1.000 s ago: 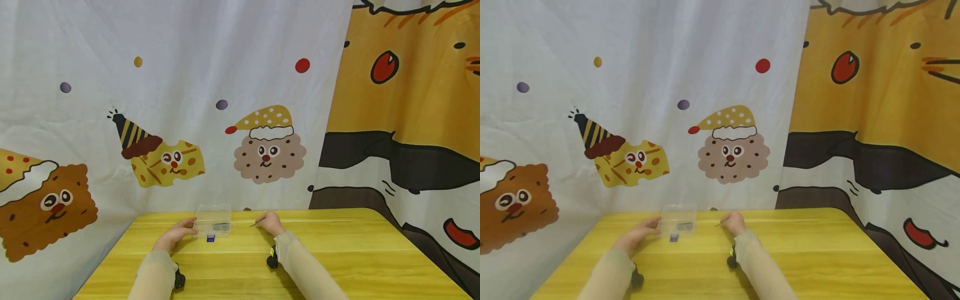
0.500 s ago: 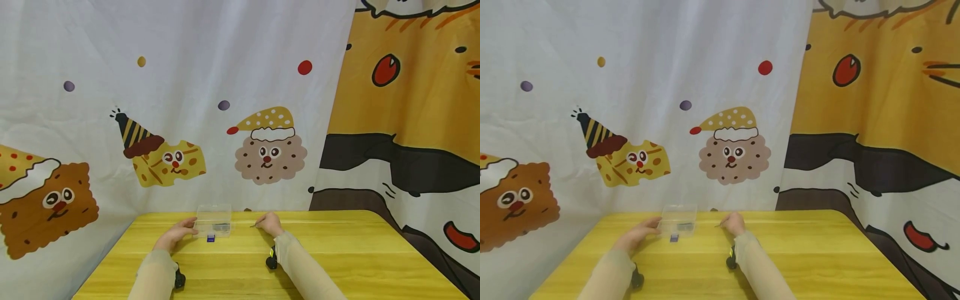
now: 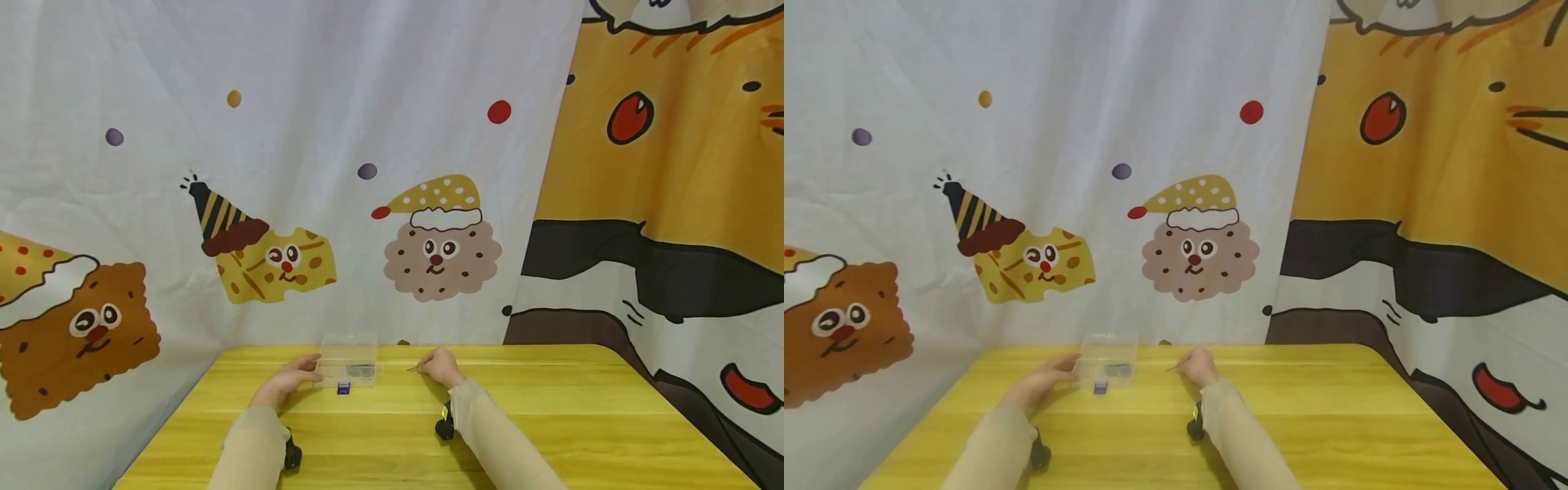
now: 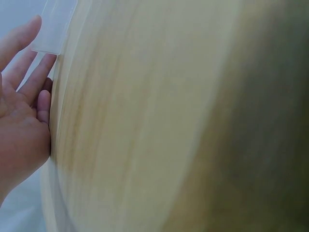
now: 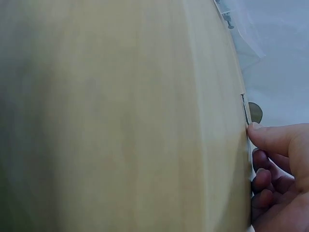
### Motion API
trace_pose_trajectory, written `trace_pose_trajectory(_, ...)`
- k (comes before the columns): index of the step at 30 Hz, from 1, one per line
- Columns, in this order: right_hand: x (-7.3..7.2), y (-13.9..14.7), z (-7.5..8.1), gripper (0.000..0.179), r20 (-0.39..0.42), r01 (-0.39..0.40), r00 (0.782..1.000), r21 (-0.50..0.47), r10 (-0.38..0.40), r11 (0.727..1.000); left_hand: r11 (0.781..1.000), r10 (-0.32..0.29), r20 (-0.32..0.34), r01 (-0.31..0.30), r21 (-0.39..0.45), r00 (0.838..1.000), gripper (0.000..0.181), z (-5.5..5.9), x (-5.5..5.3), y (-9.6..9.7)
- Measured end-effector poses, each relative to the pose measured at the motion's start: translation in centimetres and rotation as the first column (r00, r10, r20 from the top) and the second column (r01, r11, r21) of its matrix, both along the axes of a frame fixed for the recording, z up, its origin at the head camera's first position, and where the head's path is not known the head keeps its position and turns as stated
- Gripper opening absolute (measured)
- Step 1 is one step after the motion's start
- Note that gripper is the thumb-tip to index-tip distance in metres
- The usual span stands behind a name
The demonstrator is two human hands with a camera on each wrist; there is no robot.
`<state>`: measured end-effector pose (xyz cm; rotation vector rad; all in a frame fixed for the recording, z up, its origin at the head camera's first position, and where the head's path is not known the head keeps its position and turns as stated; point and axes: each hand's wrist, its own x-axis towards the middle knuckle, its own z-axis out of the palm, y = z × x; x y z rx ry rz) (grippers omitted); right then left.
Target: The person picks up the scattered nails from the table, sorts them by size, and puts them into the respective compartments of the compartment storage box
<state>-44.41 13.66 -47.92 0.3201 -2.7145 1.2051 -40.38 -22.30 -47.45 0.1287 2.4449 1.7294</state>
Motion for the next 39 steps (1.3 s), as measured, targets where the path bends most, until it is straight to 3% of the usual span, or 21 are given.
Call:
trace_pose_trajectory(11,-0.9,0.5,0.2,0.007,0.059,-0.022,0.998,-0.059,0.026,0.998,1.000,-0.004,0.016,0.004,-0.013,1.000,0.068,0.5,0.3,0.1)
trace_pose_trajectory(17,-0.2,0.5,1.4,0.012,0.057,-0.026,0.998,-0.091,0.031,0.996,1.000,-0.004,0.017,0.004,-0.009,1.000,0.069,0.6,0.3,0.2)
trace_pose_trajectory(23,0.1,0.6,2.3,0.016,0.038,-0.081,0.995,-0.149,0.088,0.986,1.000,0.003,0.016,-0.003,-0.007,1.000,0.070,0.8,0.4,0.2)
trace_pose_trajectory(39,-0.1,-0.9,4.5,0.017,0.046,-0.127,0.990,-0.122,0.133,0.984,1.000,-0.007,0.012,0.008,-0.017,1.000,0.069,0.9,0.6,0.2)
